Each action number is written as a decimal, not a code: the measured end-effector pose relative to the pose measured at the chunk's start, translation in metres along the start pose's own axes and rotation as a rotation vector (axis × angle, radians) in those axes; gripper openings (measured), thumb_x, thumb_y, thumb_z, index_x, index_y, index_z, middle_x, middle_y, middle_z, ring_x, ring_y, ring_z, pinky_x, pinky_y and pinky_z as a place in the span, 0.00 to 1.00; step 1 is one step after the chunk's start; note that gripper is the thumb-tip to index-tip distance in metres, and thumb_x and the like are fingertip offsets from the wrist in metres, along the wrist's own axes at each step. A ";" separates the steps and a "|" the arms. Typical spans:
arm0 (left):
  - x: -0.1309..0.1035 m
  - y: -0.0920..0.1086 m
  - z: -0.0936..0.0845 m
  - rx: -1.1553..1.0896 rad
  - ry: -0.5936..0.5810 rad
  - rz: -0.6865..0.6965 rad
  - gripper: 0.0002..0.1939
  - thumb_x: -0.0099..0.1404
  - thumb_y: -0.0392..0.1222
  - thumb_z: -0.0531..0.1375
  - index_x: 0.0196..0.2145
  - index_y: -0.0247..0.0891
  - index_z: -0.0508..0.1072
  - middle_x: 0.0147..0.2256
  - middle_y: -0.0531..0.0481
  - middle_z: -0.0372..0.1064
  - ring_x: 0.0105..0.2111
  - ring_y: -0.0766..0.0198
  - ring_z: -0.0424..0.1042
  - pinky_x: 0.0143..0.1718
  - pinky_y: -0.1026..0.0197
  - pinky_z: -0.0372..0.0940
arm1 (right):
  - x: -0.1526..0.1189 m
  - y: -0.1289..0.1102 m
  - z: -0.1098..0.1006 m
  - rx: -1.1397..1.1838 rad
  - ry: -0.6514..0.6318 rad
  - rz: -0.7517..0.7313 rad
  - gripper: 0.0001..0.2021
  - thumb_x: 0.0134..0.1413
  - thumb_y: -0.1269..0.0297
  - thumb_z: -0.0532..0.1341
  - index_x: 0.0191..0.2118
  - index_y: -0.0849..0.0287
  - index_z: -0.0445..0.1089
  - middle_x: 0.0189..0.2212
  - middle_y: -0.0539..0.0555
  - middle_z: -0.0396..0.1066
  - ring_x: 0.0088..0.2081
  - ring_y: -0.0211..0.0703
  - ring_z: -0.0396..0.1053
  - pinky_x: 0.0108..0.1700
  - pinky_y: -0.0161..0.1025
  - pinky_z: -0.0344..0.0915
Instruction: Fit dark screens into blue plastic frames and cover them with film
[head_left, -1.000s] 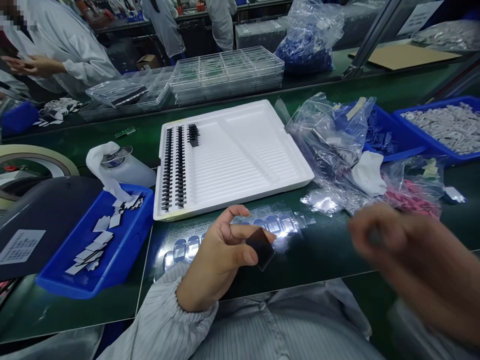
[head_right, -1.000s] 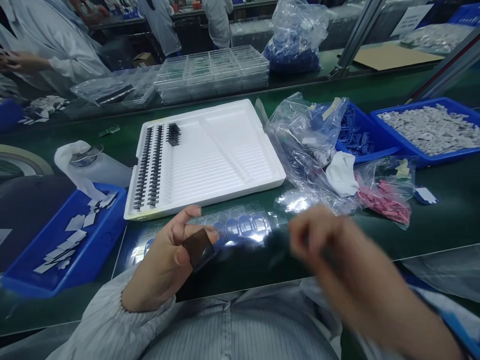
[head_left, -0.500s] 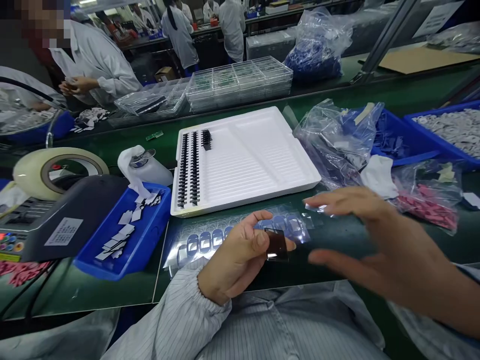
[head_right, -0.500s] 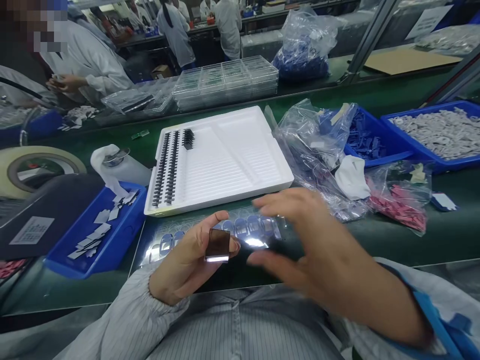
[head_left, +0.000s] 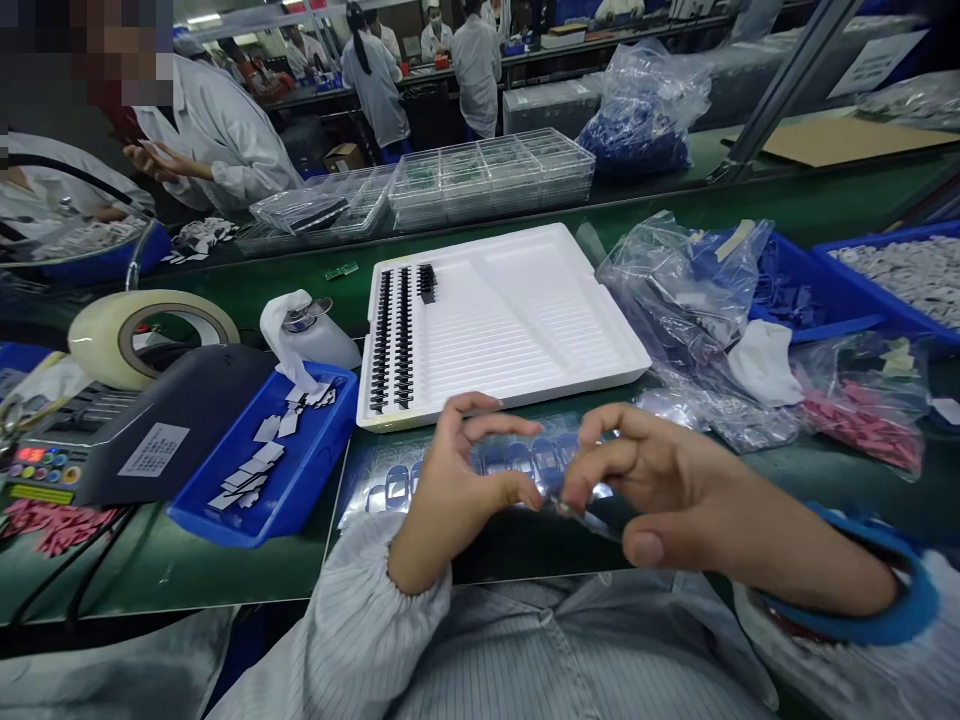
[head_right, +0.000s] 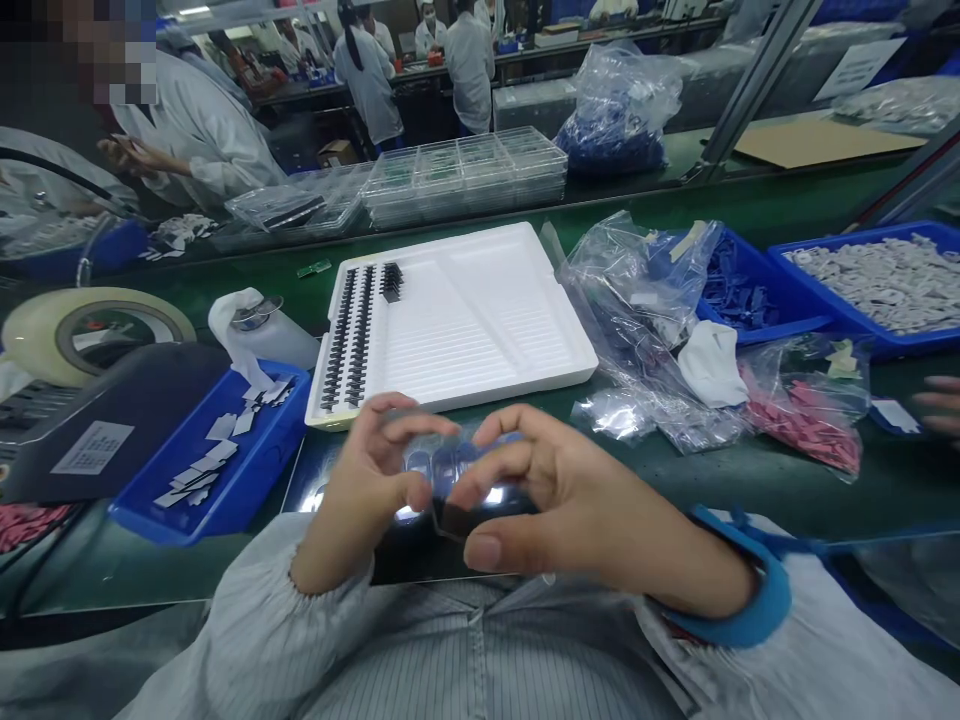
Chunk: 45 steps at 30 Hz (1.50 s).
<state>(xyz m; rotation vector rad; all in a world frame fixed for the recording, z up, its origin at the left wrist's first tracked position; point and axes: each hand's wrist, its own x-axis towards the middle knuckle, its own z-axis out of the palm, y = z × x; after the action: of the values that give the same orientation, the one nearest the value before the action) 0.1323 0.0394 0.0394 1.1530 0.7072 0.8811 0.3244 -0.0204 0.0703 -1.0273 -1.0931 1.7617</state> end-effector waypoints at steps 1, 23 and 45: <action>0.001 0.003 -0.004 0.047 -0.006 0.136 0.34 0.39 0.36 0.74 0.41 0.45 0.62 0.37 0.52 0.77 0.48 0.58 0.70 0.53 0.53 0.57 | 0.002 0.001 0.001 0.157 -0.050 0.077 0.23 0.42 0.60 0.70 0.43 0.54 0.61 0.33 0.48 0.72 0.41 0.42 0.71 0.45 0.41 0.65; -0.005 0.030 -0.020 0.218 -0.319 0.446 0.34 0.45 0.27 0.70 0.42 0.50 0.55 0.34 0.57 0.76 0.36 0.59 0.76 0.56 0.43 0.53 | 0.006 0.025 0.024 0.246 -0.006 -0.114 0.28 0.41 0.56 0.71 0.49 0.48 0.60 0.46 0.52 0.68 0.48 0.47 0.68 0.48 0.44 0.66; -0.121 0.018 -0.088 -0.102 0.638 0.578 0.35 0.36 0.56 0.72 0.36 0.49 0.55 0.32 0.53 0.76 0.53 0.53 0.65 0.56 0.48 0.53 | 0.074 0.032 0.170 -0.281 -0.010 -0.268 0.26 0.33 0.57 0.73 0.37 0.50 0.57 0.41 0.55 0.76 0.48 0.56 0.72 0.42 0.48 0.74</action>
<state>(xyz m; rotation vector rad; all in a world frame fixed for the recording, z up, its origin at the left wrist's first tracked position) -0.0053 -0.0224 0.0373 0.9934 0.8357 1.8008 0.1367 -0.0094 0.0747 -0.9840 -1.4428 1.4277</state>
